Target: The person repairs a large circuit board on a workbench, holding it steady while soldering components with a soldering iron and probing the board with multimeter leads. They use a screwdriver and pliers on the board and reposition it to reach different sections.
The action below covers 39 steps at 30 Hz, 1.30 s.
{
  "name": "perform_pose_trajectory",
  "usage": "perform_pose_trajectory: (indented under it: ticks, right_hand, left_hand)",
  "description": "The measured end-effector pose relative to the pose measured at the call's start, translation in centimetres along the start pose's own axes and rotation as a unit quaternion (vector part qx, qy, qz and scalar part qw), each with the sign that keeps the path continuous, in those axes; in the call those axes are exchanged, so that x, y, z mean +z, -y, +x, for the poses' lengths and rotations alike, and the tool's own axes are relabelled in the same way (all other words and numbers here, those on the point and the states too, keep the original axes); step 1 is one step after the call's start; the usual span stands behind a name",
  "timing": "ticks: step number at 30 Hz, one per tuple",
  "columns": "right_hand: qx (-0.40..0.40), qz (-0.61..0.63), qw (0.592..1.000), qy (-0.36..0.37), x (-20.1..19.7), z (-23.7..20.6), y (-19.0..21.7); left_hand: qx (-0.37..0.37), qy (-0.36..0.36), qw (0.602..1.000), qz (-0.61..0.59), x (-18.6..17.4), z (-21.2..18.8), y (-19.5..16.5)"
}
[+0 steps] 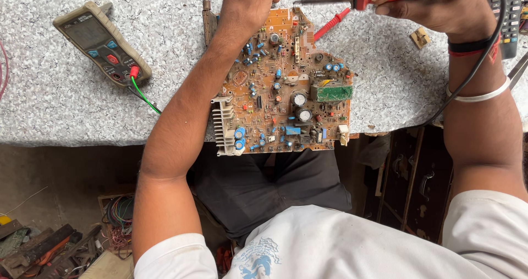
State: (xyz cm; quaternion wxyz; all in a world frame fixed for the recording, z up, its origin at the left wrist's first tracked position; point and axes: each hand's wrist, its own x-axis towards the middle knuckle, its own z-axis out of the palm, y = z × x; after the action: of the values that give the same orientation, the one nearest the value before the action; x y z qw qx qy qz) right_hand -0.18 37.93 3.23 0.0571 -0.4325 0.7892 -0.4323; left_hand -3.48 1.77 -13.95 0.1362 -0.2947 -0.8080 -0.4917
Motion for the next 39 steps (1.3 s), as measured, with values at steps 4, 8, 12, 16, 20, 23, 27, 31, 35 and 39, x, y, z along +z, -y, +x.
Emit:
perform_pose_trajectory:
  ticks: [4, 8, 12, 16, 20, 23, 27, 31, 35, 39]
  right_hand:
    - [0.096, 0.013, 0.995, -0.026, 0.2, -0.6, 0.4]
    - [-0.020, 0.005, 1.000, -0.018, -0.5, -1.0, -0.5]
    - [-0.069, -0.015, 0.997, 0.007, -0.6, -0.6, -1.7]
    - [-0.068, 0.003, 0.998, 0.012, -0.7, -0.6, -1.6]
    - [-0.063, 0.000, 0.998, 0.010, -0.8, -0.7, -1.3]
    - [-0.056, -0.008, 0.998, 0.014, -0.7, -0.7, -1.1]
    - [-0.035, -0.013, 0.999, 0.012, -0.5, -0.6, -1.0]
    - [-0.018, -0.018, 1.000, 0.007, -0.4, -0.6, -0.4]
    - [-0.025, -0.014, 1.000, -0.005, -0.4, -0.2, 0.4]
    - [0.039, 0.086, 0.995, -0.017, -0.3, 0.1, 1.6]
  left_hand:
    - [-0.028, 0.004, 1.000, -0.003, -0.3, 0.5, -0.9]
    - [-0.094, -0.010, 0.994, -0.046, -1.2, 1.4, -3.0]
    - [-0.097, -0.014, 0.990, -0.100, -1.7, 2.0, -4.9]
    - [-0.103, -0.005, 0.990, -0.095, -2.1, 2.2, -5.5]
    - [-0.113, -0.005, 0.989, -0.098, -2.1, 2.3, -5.7]
    - [-0.125, -0.006, 0.987, -0.104, -2.1, 2.3, -5.9]
    - [-0.135, -0.005, 0.987, -0.086, -2.2, 2.5, -6.1]
    - [-0.169, -0.008, 0.981, -0.095, -2.2, 2.7, -6.5]
    - [-0.180, -0.008, 0.979, -0.096, -2.2, 2.9, -6.6]
    - [-0.210, -0.010, 0.973, -0.094, -2.0, 2.9, -6.5]
